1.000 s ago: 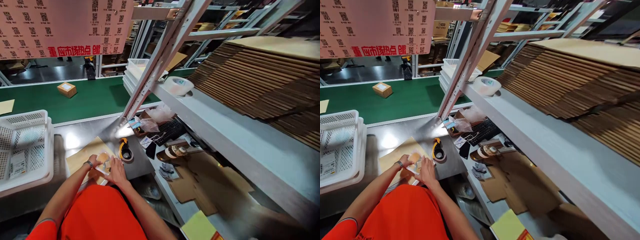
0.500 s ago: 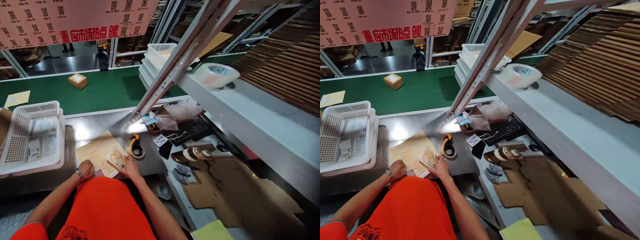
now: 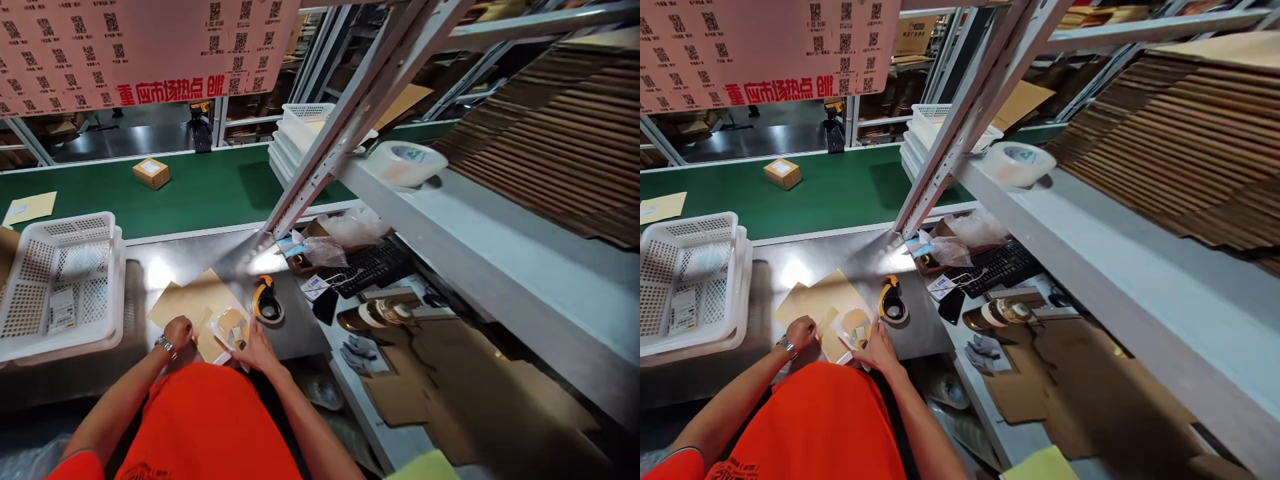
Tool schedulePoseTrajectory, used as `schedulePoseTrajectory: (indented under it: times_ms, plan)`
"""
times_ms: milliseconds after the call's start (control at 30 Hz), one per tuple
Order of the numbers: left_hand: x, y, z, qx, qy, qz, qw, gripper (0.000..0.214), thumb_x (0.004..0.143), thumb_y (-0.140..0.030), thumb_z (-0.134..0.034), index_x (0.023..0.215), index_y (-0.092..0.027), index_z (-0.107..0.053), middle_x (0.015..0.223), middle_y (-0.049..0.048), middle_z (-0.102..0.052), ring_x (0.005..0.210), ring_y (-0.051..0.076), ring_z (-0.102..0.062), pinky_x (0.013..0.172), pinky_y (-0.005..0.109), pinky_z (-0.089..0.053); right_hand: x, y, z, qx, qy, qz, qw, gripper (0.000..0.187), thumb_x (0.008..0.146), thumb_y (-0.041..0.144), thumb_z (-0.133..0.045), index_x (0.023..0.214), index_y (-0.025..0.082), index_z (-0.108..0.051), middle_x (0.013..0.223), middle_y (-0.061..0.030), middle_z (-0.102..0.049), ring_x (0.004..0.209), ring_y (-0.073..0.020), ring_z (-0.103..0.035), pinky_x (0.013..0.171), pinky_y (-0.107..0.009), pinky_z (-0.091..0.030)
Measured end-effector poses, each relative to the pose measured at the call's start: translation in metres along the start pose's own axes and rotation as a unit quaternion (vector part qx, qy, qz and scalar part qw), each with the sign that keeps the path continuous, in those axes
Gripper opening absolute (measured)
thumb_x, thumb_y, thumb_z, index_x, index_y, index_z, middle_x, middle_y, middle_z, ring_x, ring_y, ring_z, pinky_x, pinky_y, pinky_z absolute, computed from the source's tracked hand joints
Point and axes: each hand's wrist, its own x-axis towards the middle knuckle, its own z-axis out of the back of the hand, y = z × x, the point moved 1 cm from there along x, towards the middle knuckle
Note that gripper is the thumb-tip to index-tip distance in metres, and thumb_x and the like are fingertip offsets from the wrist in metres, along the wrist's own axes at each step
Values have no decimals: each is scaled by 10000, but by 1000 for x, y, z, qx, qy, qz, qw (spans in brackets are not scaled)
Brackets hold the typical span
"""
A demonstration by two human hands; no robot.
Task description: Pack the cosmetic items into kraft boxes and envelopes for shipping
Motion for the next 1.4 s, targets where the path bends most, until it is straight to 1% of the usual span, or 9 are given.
schedulePoseTrajectory:
  times_ms: [100, 267, 433, 633, 767, 1000, 1167, 1267, 1400]
  plan:
    - [30, -26, -5, -26, 1, -9, 1000, 210, 952, -193, -571, 968, -165, -778, 1083, 147, -758, 1065, 261, -697, 908, 319, -468, -5, -4, 5, 22, -13, 17, 1000, 1257, 601, 462, -889, 1668, 117, -319, 1483, -227, -557, 1397, -405, -552, 1169, -475, -477]
    - [55, -48, -17, -83, 20, -12, 996, 67, 738, -117, -695, 747, -170, -735, 879, 99, -757, 912, 251, -703, 815, 310, -462, -9, -8, 6, 64, -53, 83, 993, 871, 759, 468, -804, 1542, 179, -554, 1253, -139, -667, 1167, -319, -664, 1033, -437, -558]
    - [58, -51, -25, -163, 3, 31, 986, 167, 740, -176, -698, 578, -168, -657, 654, 42, -676, 725, 199, -650, 700, 280, -422, -3, -8, -10, 66, -41, 91, 993, 498, 853, 376, -732, 1321, 205, -746, 1071, -87, -685, 983, -256, -683, 927, -380, -563]
    - [57, -44, -25, -261, -59, 114, 957, 261, 790, -258, -652, 542, -182, -621, 546, 6, -606, 568, 153, -588, 583, 250, -402, 0, -7, -25, 32, -12, 92, 995, 386, 919, 346, -678, 1274, 217, -754, 1059, -74, -669, 937, -218, -646, 854, -319, -510]
    - [55, -46, -17, -297, -83, 97, 946, 244, 815, -276, -615, 596, -181, -662, 572, 8, -634, 560, 149, -600, 587, 248, -450, -1, 0, -22, 15, 9, 124, 992, 354, 930, 376, -685, 1252, 246, -757, 1060, -67, -679, 928, -212, -619, 818, -291, -457]
    - [29, -51, 2, -280, -85, -32, 956, 147, 839, -235, -663, 733, -185, -751, 817, 52, -726, 804, 175, -668, 804, 278, -508, 5, 16, -6, 1, 25, 39, 999, 402, 909, 358, -693, 1261, 179, -763, 1115, -120, -711, 971, -250, -676, 839, -316, -473]
    - [14, -60, 10, -129, -44, -101, 986, 197, 926, -200, -597, 853, -182, -779, 918, 99, -717, 908, 219, -674, 883, 322, -492, 0, 30, -9, 1, 4, 46, 999, 527, 867, 395, -718, 1352, 186, -710, 1206, -145, -704, 1059, -289, -688, 917, -355, -516]
    - [12, -75, 6, -81, -9, -131, 988, 204, 937, -187, -589, 857, -182, -776, 948, 118, -703, 956, 242, -663, 900, 339, -475, 0, 42, -15, 6, -31, 51, 998, 843, 737, 357, -798, 1526, 181, -561, 1286, -174, -678, 1170, -347, -659, 1008, -407, -523]
    - [10, -86, 1, -62, 45, -194, 978, 210, 934, -207, -601, 804, -189, -765, 936, 126, -687, 969, 261, -652, 911, 362, -484, 5, 48, -23, 52, -85, -38, 994, 1191, 631, 246, -809, 1678, 71, -272, 1374, -265, -604, 1304, -437, -601, 1119, -499, -477]
